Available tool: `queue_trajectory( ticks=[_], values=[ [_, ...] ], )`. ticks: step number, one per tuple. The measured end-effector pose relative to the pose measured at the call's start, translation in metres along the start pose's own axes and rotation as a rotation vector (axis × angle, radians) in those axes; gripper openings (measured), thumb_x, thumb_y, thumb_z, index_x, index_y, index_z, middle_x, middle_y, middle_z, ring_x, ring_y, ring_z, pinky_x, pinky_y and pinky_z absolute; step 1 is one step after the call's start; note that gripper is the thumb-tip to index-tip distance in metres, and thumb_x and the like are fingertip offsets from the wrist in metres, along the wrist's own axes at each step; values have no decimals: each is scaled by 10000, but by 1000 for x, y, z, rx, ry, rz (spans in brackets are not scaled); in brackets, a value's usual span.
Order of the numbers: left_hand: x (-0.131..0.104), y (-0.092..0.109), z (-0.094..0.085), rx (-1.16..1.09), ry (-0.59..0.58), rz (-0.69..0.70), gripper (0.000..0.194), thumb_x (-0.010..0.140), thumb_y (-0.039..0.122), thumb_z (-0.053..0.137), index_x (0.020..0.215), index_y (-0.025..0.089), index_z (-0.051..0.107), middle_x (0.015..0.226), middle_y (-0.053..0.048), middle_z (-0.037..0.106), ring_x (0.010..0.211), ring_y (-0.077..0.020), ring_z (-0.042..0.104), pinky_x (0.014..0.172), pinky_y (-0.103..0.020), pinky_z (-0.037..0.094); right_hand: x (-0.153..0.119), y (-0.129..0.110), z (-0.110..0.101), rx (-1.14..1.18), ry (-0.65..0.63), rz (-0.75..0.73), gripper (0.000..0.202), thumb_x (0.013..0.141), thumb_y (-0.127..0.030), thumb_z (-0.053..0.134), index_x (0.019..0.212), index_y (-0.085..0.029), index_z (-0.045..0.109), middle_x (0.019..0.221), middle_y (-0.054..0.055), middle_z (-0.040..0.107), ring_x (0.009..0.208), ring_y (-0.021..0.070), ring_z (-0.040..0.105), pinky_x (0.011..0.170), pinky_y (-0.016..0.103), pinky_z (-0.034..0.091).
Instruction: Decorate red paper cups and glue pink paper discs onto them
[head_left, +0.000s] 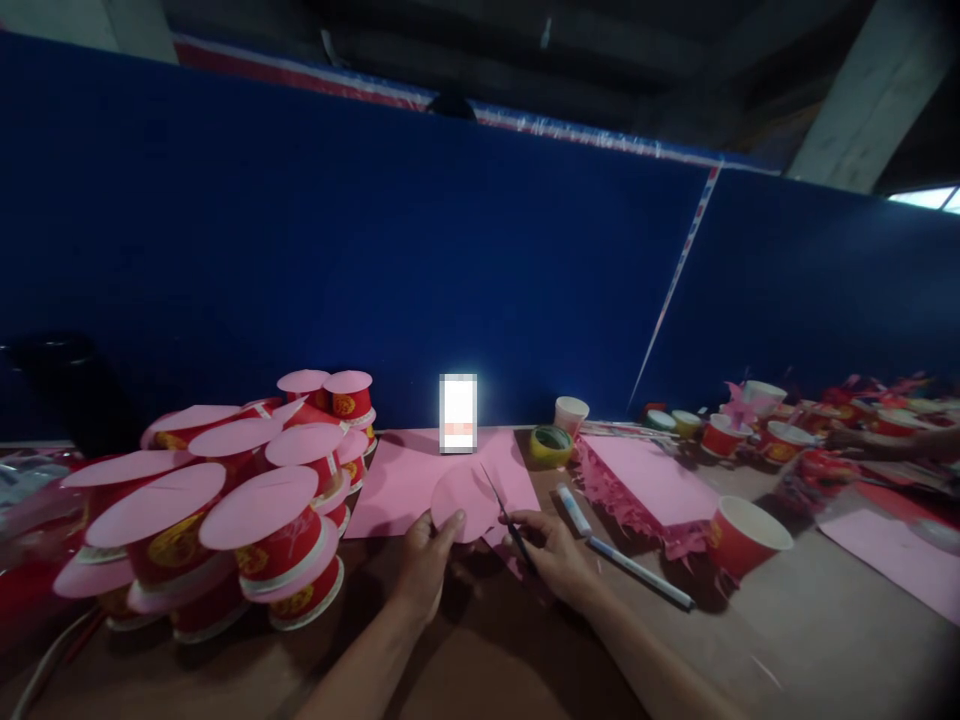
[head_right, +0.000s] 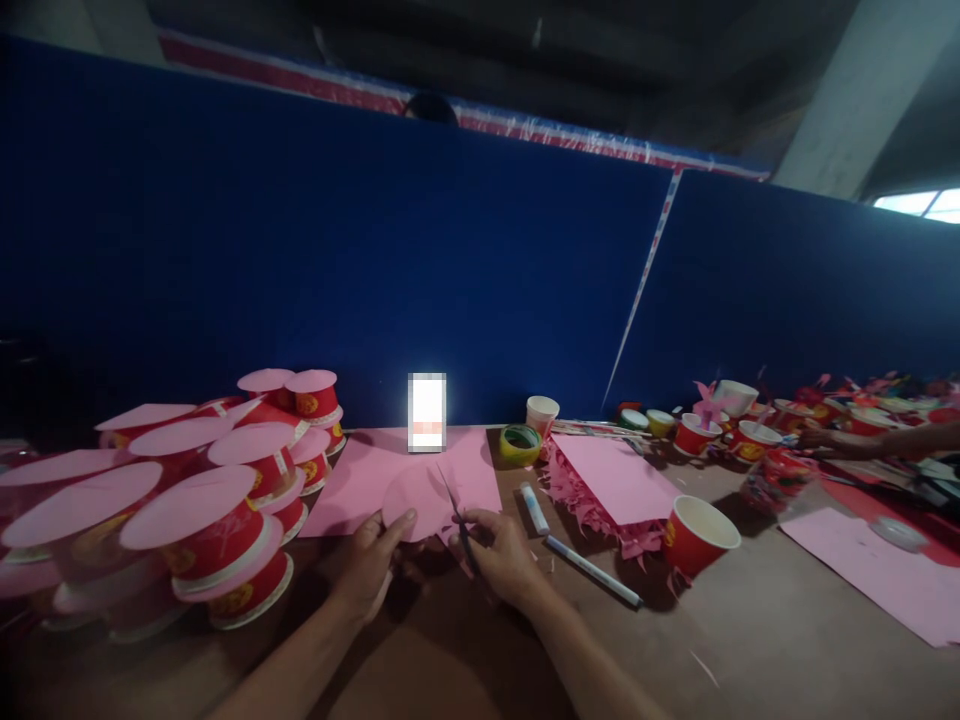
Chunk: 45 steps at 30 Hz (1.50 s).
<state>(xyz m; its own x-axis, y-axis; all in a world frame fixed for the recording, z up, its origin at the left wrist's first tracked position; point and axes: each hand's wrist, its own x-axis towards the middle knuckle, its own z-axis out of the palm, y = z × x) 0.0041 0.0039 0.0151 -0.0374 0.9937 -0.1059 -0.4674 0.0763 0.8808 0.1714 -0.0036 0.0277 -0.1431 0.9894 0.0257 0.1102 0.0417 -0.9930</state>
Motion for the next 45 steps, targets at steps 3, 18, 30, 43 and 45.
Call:
queue_trajectory(
  ticks=[3,18,30,43,45],
  values=[
    [0,0,0,8,-4,-12,411,629,383,726,925,118,621,719,-66,693,582,-166,634,506,-246,471,1,4,0,36,-6,1,394,636,-366,736,955,-147,662,531,-50,511,417,60,398,406,184,308],
    [2,-2,-1,9,-32,14,386,680,365,693,954,113,594,788,-81,698,619,-169,637,528,-245,469,0,5,-1,-3,-4,-5,388,657,-359,720,971,-140,656,510,-47,517,414,70,413,401,185,307],
    [0,-1,0,3,-12,14,398,644,363,716,928,107,606,756,-79,694,605,-169,632,533,-253,469,0,3,1,24,-2,1,407,644,-388,718,953,-131,654,492,-57,494,399,67,404,396,187,308],
    [1,0,0,6,-32,7,350,656,361,705,897,123,615,731,-49,685,553,-133,589,526,-243,441,5,17,0,57,-59,-33,346,706,-330,685,994,-149,624,545,-51,522,429,61,421,412,177,312],
    [1,-1,0,19,-19,14,366,641,365,716,890,115,618,721,-53,683,571,-140,593,543,-247,448,4,15,0,63,-61,-34,348,698,-323,692,992,-150,624,542,-53,518,430,62,422,412,178,314]
  ],
)
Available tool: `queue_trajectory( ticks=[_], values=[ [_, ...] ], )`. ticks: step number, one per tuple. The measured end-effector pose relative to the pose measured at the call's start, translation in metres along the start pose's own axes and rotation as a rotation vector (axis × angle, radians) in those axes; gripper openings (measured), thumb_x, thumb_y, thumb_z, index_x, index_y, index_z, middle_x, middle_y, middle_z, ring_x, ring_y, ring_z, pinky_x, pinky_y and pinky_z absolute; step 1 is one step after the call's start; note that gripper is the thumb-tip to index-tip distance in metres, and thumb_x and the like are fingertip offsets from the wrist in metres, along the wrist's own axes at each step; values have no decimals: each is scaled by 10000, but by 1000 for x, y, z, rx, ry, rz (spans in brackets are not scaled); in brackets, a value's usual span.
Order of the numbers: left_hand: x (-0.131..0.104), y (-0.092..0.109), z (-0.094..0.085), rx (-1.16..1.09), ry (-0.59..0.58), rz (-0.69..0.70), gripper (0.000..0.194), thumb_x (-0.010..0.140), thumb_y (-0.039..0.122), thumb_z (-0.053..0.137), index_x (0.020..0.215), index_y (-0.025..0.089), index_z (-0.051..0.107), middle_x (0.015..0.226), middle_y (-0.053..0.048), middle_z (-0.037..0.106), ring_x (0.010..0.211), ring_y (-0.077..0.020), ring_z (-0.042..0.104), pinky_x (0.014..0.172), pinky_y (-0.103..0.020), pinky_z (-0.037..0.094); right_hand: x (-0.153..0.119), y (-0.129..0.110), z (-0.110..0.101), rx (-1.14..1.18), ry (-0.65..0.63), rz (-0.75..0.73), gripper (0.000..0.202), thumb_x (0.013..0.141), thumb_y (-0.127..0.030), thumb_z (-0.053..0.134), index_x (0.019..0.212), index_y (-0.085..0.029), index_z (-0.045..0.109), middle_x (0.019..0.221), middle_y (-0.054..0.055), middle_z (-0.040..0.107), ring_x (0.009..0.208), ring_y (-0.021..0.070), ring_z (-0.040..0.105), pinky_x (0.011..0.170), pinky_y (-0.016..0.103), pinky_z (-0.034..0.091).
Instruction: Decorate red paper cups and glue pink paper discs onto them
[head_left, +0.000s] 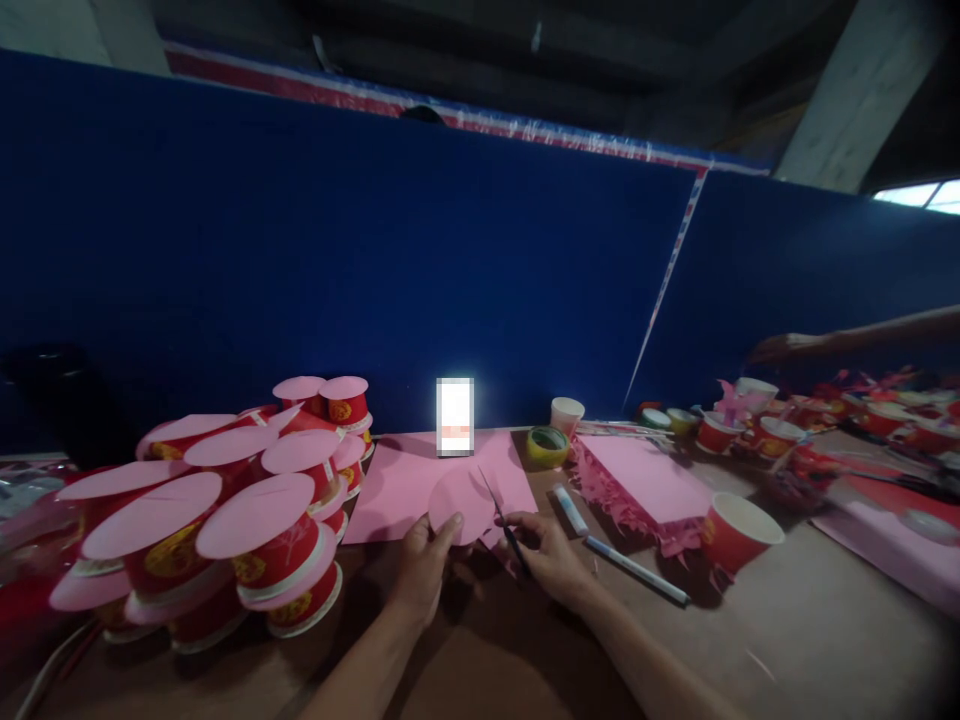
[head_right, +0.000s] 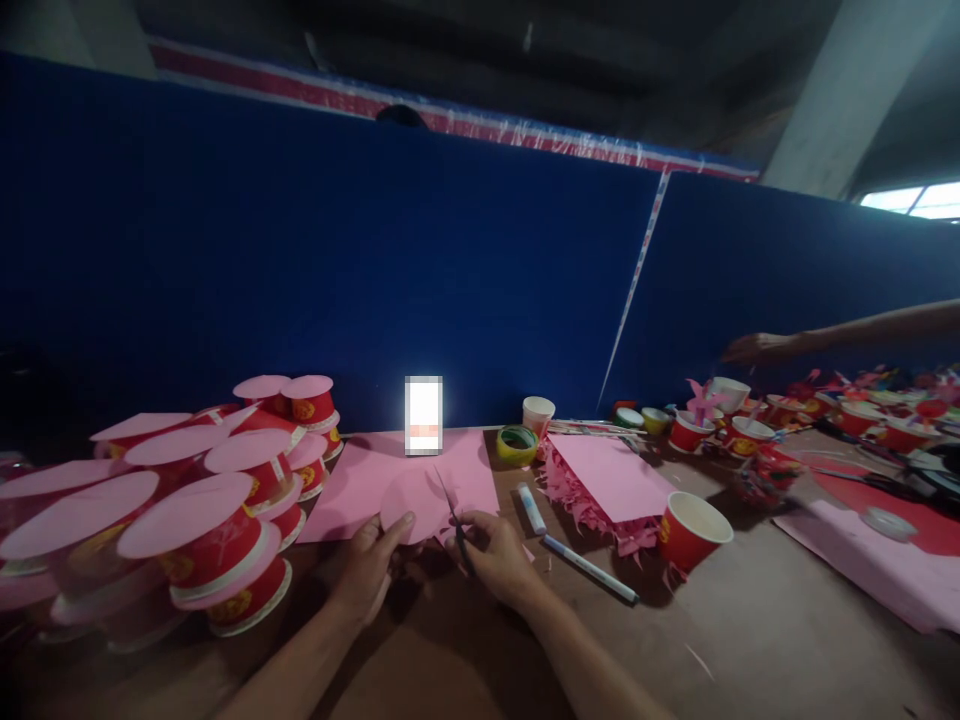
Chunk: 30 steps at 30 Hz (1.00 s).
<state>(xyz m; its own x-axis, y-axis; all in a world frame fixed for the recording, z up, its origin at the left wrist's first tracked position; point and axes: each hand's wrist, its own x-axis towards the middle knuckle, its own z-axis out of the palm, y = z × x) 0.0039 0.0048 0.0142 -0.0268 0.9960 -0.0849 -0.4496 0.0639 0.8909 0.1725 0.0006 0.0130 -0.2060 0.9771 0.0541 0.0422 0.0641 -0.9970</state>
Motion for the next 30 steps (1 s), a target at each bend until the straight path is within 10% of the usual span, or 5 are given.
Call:
queue_trajectory(
  ticks=[30],
  values=[
    [1,-3,-2,47,-64,16,355,673,382,690,902,122,612,735,-49,675,587,-135,585,559,-248,459,0,3,-5,-152,64,-59,353,734,-381,645,1001,-151,628,592,-19,574,477,97,488,454,204,372]
  ],
)
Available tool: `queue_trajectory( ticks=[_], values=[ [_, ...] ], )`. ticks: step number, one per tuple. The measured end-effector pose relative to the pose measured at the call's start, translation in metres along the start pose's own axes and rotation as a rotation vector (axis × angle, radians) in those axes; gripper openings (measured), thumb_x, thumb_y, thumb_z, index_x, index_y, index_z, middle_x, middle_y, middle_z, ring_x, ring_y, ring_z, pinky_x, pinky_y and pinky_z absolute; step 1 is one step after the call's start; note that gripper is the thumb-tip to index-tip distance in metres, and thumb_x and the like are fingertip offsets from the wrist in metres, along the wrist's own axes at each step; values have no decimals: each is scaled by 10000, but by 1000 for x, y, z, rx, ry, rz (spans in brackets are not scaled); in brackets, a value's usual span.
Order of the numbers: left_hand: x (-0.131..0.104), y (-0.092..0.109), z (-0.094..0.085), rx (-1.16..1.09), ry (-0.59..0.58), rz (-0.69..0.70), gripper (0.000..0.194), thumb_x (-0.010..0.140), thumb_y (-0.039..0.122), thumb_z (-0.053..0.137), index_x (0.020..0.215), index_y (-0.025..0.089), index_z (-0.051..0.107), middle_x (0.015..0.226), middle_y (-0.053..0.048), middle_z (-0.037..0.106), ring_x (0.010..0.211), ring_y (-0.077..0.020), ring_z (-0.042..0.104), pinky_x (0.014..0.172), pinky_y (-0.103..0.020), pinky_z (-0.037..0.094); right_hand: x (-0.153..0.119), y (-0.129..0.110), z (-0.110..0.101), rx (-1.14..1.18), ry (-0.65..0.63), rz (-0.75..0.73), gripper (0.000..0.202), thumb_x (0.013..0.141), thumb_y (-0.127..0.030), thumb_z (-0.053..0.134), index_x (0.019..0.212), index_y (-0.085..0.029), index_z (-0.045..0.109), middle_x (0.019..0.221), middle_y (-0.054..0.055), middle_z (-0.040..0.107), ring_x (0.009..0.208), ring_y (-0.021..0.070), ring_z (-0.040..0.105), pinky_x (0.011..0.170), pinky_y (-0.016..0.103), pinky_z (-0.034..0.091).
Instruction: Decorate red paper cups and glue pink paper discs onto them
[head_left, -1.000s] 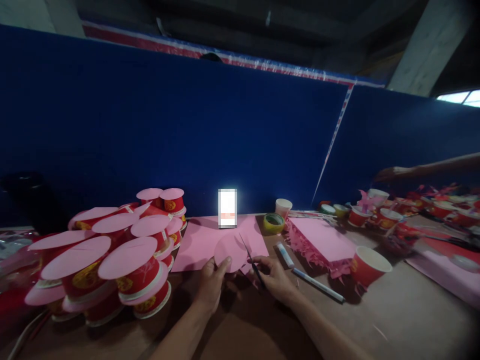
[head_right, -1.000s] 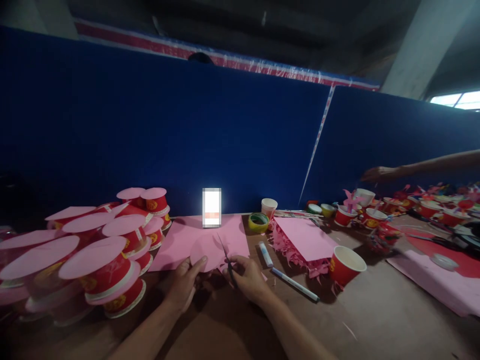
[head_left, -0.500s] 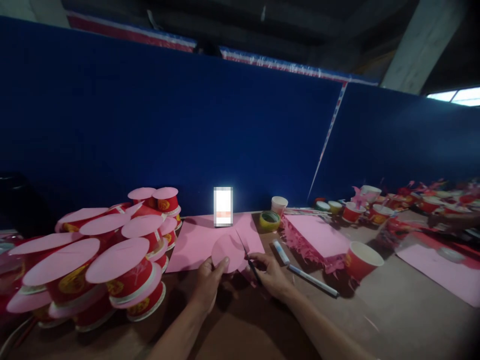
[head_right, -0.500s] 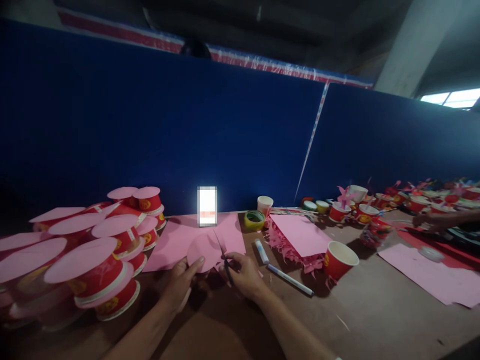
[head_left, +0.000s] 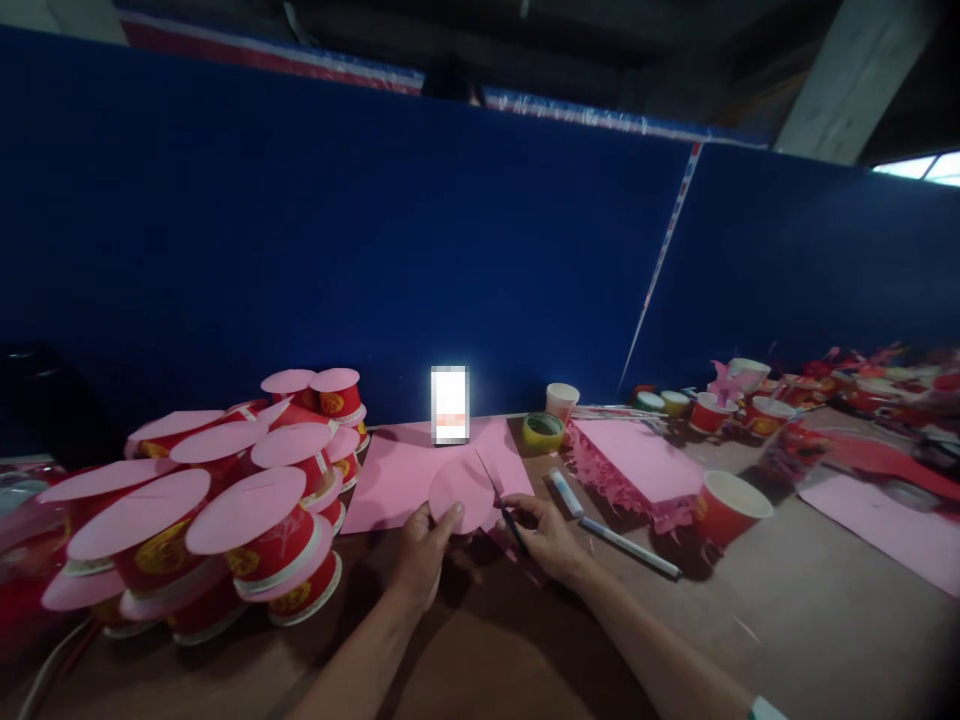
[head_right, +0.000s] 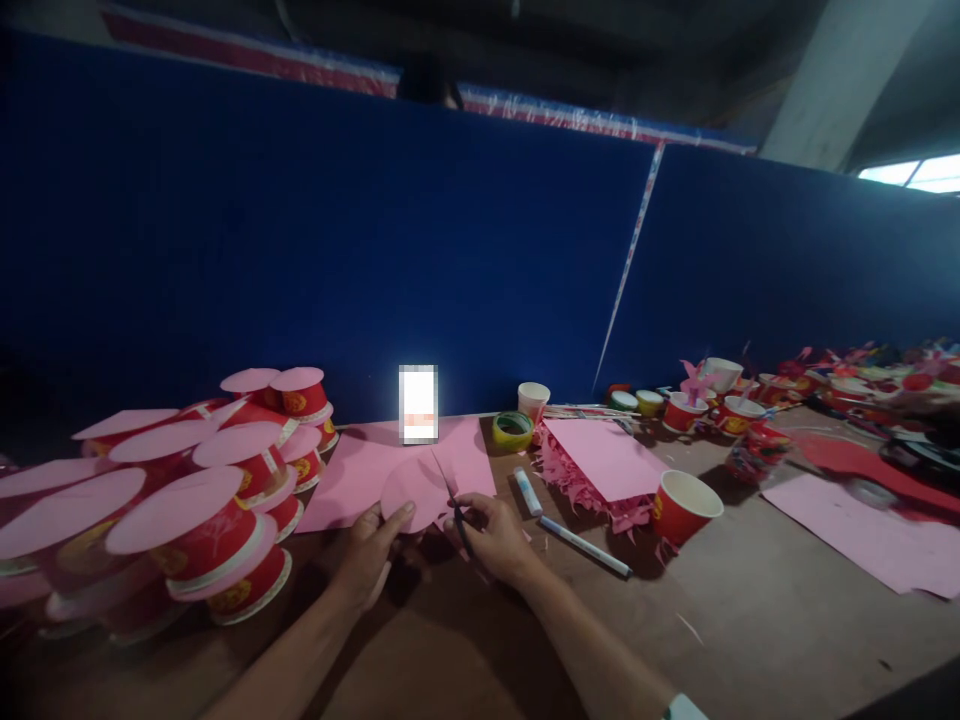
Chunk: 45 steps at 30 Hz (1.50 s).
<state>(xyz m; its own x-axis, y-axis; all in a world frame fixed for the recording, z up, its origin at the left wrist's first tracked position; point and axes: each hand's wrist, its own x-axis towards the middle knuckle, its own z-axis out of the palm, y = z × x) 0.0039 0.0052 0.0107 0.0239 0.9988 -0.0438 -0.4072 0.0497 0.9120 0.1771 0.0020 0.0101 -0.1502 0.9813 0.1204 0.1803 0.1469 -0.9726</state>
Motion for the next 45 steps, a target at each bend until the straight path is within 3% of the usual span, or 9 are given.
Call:
queue_trajectory(
  ticks=[8,14,21,33,37,45],
  values=[
    [-2,3,2,4,6,-19,396,649,362,716,937,111,611,789,-71,687,566,-128,578,542,-252,465,2,4,-3,-102,31,-47,347,752,-386,623,999,-143,637,642,8,615,544,120,517,511,224,411],
    [-2,2,1,-11,12,3,445,630,366,731,983,115,631,837,-85,704,709,-181,635,614,-264,482,1,-2,0,-46,21,-21,325,742,-350,626,992,-143,638,610,-3,592,504,108,499,478,215,390],
    [-1,2,1,-15,-15,4,435,652,353,719,1006,116,632,822,-75,706,657,-164,626,608,-264,475,0,-5,1,-33,41,-16,323,733,-369,636,977,-159,655,595,-8,587,488,104,492,461,211,383],
    [-2,2,1,-14,28,-5,359,659,369,711,904,128,608,723,-25,676,582,-128,587,542,-232,448,-2,-11,-4,-171,38,-130,309,716,-274,646,1004,-163,648,769,32,666,709,172,596,621,247,456],
    [-3,5,3,-19,47,-20,394,644,381,717,937,142,605,783,-33,681,655,-149,617,592,-252,475,-2,-9,-3,-149,46,-105,322,726,-286,635,1023,-160,643,767,35,661,699,168,593,611,247,455],
    [-3,4,5,49,34,-10,443,547,300,789,908,140,590,744,-24,671,611,-126,610,606,-252,488,1,-10,-1,-26,26,-19,324,713,-332,649,988,-160,653,666,1,611,594,129,534,540,222,417]
  ],
)
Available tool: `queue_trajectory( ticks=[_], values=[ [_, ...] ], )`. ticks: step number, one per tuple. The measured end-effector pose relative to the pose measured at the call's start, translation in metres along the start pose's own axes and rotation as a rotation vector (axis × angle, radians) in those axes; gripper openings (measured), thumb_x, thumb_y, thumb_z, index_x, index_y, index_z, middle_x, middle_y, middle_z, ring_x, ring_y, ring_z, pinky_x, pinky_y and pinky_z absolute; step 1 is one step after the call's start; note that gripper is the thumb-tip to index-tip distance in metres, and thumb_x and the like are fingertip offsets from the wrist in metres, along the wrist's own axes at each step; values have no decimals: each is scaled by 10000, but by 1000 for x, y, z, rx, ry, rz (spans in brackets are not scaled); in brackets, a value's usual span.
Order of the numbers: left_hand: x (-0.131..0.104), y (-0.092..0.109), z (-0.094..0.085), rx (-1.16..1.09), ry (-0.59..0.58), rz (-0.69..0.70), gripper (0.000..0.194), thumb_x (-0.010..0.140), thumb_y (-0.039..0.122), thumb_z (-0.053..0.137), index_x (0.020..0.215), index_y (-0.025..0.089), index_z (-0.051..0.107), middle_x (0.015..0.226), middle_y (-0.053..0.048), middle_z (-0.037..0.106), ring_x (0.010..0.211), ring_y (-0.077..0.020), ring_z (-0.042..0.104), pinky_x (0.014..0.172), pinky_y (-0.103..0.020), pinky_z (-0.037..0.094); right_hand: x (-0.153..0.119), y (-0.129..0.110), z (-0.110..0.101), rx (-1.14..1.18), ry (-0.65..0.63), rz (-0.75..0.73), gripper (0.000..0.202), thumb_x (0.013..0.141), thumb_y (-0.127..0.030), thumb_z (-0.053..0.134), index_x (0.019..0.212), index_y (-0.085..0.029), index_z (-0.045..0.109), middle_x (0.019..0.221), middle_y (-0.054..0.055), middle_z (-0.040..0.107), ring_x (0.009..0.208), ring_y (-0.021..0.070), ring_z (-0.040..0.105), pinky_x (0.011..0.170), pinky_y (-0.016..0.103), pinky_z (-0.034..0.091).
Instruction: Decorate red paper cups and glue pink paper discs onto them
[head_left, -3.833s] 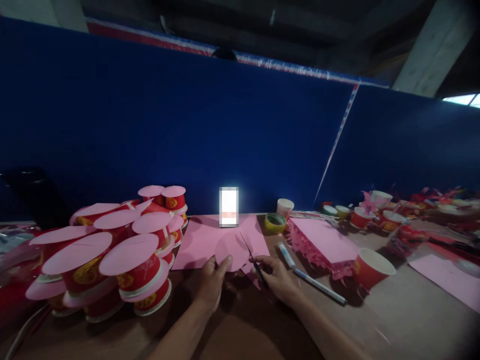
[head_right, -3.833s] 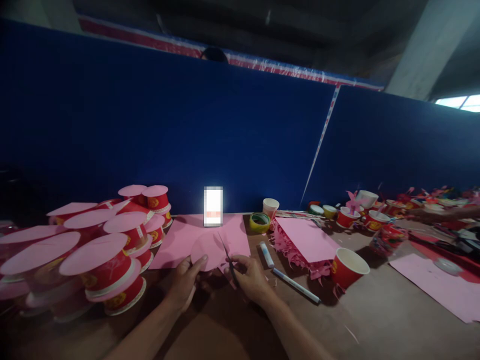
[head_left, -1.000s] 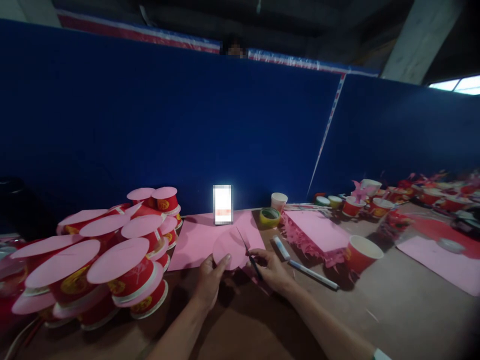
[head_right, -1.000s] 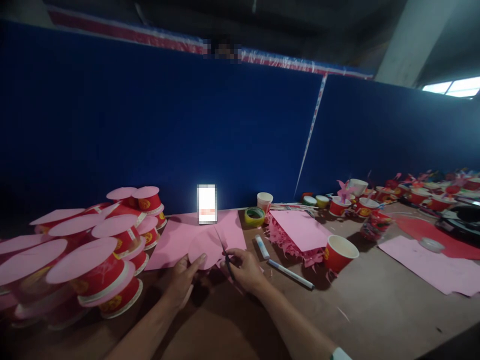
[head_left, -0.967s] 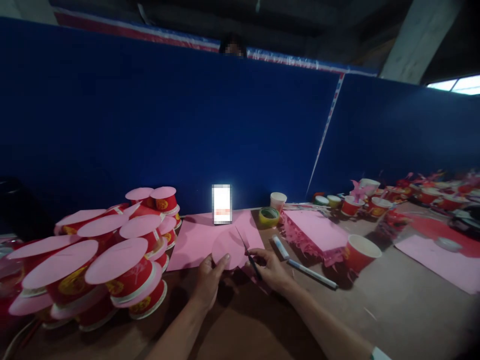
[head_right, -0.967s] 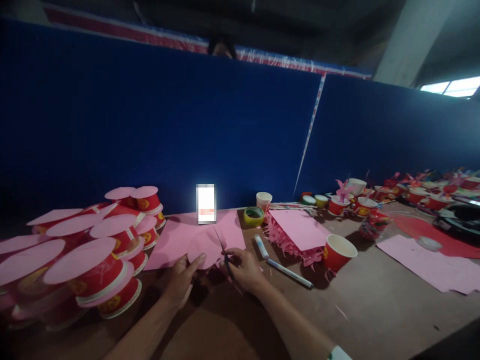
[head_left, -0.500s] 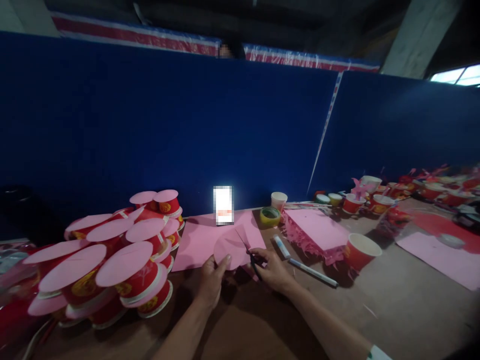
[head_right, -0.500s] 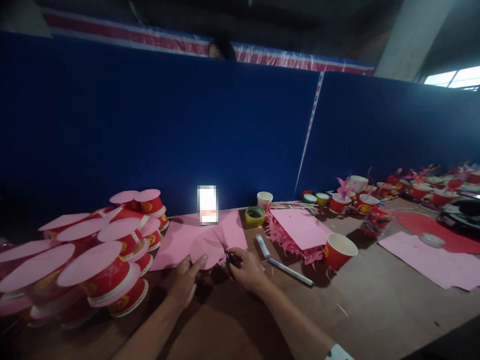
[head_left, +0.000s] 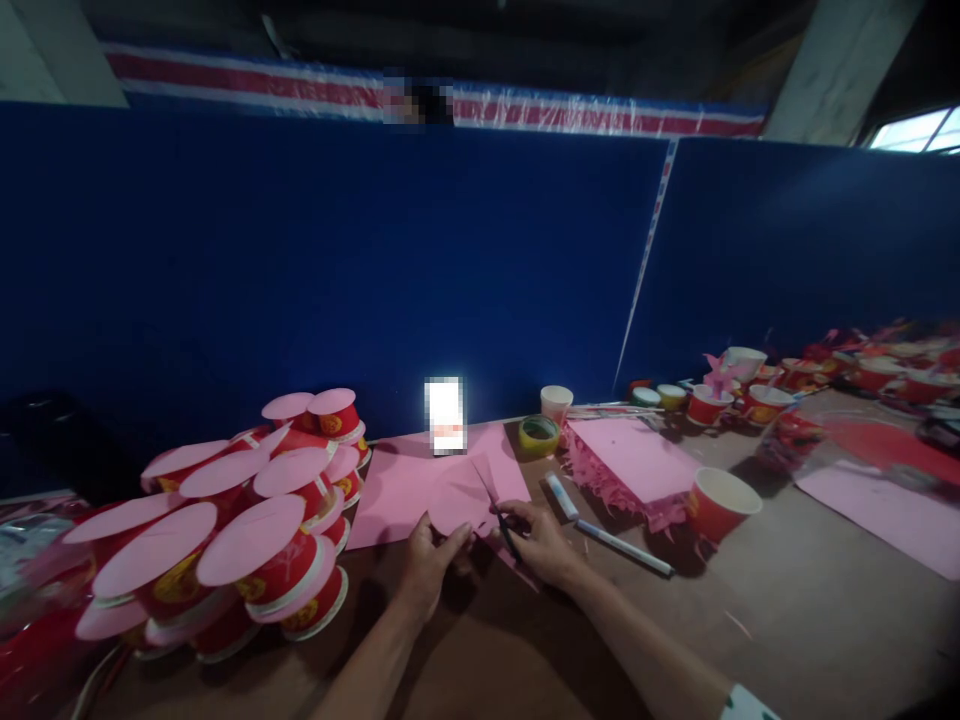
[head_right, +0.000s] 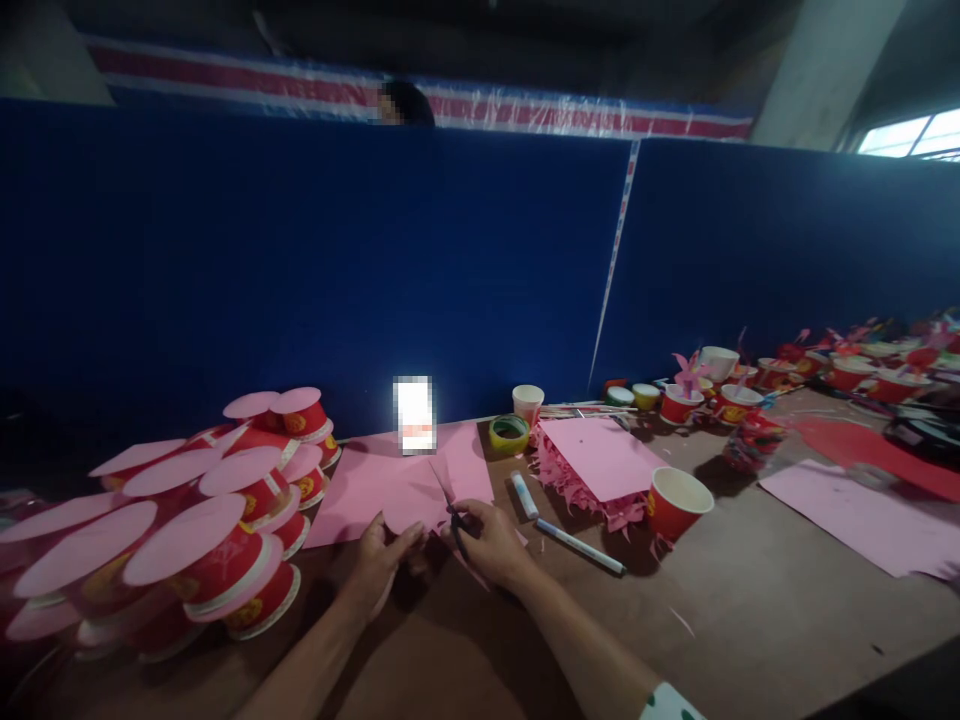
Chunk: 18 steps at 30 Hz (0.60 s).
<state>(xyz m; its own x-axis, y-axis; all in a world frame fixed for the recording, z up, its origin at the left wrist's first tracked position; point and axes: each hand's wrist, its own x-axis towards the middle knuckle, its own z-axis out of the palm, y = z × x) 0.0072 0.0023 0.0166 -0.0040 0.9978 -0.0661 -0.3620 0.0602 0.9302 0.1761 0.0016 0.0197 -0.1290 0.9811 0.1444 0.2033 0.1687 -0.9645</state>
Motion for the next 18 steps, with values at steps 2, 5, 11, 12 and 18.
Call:
queue_trajectory(
  ticks=[2,5,11,12,18],
  values=[
    [0,1,0,-12,6,-28,405,556,300,786,870,137,588,716,-17,665,601,-120,608,594,-240,487,0,0,2,66,-7,9,331,698,-333,668,979,-158,648,637,-12,581,561,112,499,500,203,390],
    [0,5,2,-52,10,-78,375,565,284,785,843,140,579,710,-15,663,616,-121,620,596,-237,497,-1,-1,4,130,-13,26,346,681,-346,686,966,-155,641,601,-28,537,519,94,450,446,184,346],
    [-5,13,14,-39,25,-120,343,602,277,768,847,149,564,745,-31,676,642,-138,643,610,-259,520,-2,-3,3,150,13,49,363,683,-363,688,976,-156,634,588,-38,509,485,83,408,411,178,311],
    [-6,14,16,-35,27,-121,343,602,281,768,844,145,567,738,-34,675,639,-141,644,602,-260,520,-2,-3,3,153,8,30,354,687,-355,687,973,-153,635,595,-35,518,498,85,419,424,179,319],
    [-5,6,27,-68,160,-95,340,575,272,779,812,142,573,633,5,642,546,-115,614,526,-231,509,-2,0,3,124,11,-26,326,704,-329,676,966,-137,644,593,-26,542,521,92,458,459,187,347]
  ],
)
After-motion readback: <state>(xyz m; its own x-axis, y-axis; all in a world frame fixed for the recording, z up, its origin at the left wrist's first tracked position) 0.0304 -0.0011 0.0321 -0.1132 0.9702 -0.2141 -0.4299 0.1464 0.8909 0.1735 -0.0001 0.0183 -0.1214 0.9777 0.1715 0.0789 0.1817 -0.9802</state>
